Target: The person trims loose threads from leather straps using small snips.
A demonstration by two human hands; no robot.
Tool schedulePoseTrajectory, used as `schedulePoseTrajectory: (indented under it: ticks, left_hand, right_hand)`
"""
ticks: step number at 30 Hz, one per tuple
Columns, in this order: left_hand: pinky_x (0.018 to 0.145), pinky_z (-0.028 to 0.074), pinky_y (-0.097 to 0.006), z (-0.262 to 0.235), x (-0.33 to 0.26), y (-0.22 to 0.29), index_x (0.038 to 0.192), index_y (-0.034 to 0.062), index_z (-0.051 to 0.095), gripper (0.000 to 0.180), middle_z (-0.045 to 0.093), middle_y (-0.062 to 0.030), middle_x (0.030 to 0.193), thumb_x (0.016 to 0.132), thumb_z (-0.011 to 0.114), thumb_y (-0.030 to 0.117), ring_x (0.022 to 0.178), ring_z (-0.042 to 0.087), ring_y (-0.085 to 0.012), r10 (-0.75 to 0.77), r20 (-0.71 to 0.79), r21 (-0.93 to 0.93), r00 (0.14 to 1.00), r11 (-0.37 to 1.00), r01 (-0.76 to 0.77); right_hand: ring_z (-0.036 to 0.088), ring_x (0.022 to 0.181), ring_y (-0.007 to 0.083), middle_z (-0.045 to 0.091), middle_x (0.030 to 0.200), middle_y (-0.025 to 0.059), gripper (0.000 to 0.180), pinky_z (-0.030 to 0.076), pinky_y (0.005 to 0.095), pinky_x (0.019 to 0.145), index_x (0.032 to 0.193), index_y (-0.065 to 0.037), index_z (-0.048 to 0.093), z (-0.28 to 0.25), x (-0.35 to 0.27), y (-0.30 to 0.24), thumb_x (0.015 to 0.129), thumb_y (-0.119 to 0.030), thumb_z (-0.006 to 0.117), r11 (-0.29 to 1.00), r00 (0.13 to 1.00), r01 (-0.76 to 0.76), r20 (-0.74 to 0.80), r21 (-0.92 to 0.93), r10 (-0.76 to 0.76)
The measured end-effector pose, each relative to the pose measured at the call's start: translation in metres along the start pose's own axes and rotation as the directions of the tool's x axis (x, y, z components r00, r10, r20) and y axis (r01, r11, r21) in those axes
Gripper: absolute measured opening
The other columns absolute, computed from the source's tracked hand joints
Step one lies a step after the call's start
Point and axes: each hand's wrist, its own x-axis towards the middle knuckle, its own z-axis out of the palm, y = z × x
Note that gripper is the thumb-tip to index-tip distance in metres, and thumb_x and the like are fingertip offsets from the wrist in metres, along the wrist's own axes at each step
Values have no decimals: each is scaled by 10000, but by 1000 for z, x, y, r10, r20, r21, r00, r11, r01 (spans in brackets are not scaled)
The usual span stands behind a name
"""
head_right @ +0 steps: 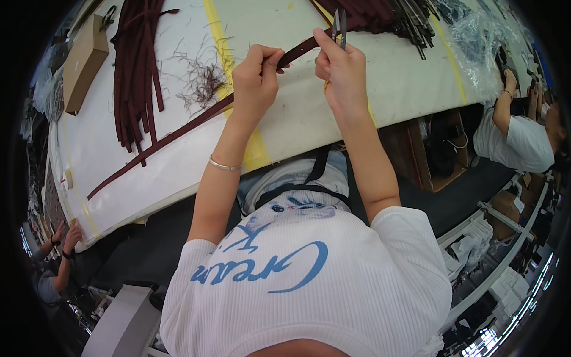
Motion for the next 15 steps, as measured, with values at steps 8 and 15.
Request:
schedulePoseTrajectory:
  ticks: [8, 15]
  left_hand:
    - [545, 468, -295, -22, 13, -3, 826, 6, 639, 132, 655, -125, 722, 864, 669, 128, 610, 621, -215, -452, -13, 14, 892, 892, 452]
    - [582, 431, -205, -10, 8, -2, 858, 27, 690, 130, 668, -31, 726, 817, 724, 146, 654, 604, -109, -6, 86, -48, 996, 999, 10]
  right_hand:
    - [241, 410, 59, 315, 456, -54, 492, 170, 254, 427, 500, -114, 363, -9, 6, 0, 884, -190, 661, 1000, 1000, -8, 0, 18, 8]
    - [242, 404, 59, 315, 454, -54, 495, 174, 252, 424, 497, -121, 366, -8, 5, 3, 890, -199, 658, 999, 998, -47, 29, 13, 47]
